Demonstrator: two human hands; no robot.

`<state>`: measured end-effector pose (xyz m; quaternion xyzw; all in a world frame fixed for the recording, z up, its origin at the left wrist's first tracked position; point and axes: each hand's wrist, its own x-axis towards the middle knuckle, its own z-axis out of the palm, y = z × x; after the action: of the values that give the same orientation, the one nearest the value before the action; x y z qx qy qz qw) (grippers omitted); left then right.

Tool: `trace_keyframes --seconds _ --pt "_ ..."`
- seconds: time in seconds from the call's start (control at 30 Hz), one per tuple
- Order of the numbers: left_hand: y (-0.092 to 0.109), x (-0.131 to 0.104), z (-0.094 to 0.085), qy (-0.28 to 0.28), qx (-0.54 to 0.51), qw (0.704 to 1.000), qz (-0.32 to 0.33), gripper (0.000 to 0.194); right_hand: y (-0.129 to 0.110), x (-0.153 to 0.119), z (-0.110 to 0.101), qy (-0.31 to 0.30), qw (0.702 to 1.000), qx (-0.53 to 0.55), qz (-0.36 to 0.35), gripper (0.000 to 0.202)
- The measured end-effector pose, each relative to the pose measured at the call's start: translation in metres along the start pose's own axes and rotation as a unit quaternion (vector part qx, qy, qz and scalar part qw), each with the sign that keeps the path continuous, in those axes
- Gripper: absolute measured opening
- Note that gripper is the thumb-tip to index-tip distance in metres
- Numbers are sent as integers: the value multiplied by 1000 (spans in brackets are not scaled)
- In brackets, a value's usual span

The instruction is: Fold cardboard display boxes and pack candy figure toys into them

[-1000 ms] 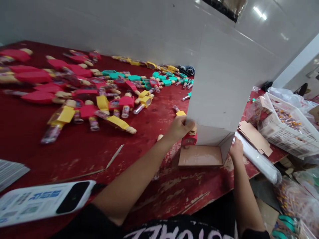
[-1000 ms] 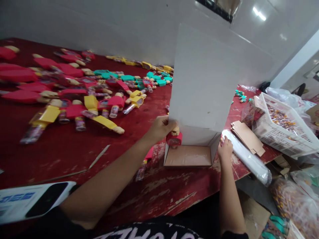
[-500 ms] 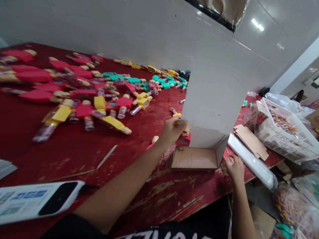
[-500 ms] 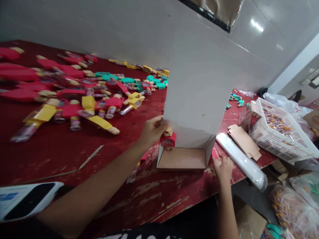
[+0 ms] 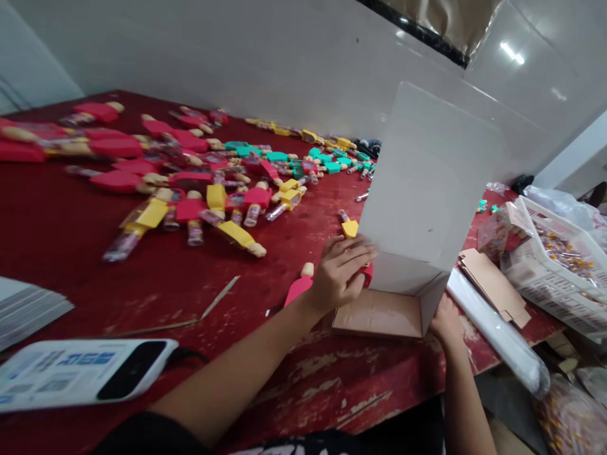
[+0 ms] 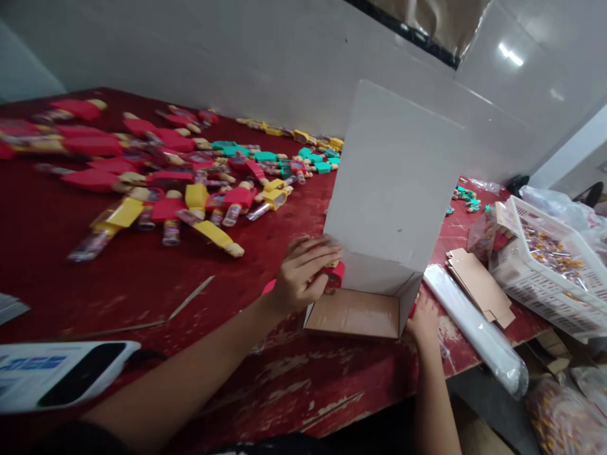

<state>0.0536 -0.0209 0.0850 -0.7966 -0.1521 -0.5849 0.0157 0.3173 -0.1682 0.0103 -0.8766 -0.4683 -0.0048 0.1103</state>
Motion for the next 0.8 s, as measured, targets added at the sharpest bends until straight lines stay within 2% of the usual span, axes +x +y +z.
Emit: trace_keyframes --seconds 0.1,0.17,0.2,0.27,0.33,0.4,0.5,0.6,0.73,0.8 --pt "5 -4 7 21 -22 999 -24 23 4 -13 -19 73 994 5 75 42" --pt "7 -5 10 33 -25 999 -21 16 4 -23 -36 187 975 92 75 29" --pt "9 -6 12 36 -25 999 -16 15 1 -29 -46 254 952 161 56 23" --pt "12 -7 12 36 -22 999 -12 15 -11 -42 -64 371 879 298 -9 16" --pt "17 -10 12 38 -21 999 -12 15 -30 -54 -78 437 823 352 -85 16" --pt "22 -15 10 37 -27 999 -11 15 -50 -66 -85 468 796 339 -178 12" --pt "26 -23 7 28 -46 999 -2 17 -73 -83 -87 444 770 362 -281 2" --pt "25 -27 0 26 -56 998 -13 19 -87 -93 -81 376 749 457 -298 4" --pt "26 -25 -13 5 -56 998 -41 17 -101 -89 -63 218 760 496 -358 18" --pt "30 -21 -13 -21 -80 996 -37 13 -107 -83 -52 154 773 499 -360 24"
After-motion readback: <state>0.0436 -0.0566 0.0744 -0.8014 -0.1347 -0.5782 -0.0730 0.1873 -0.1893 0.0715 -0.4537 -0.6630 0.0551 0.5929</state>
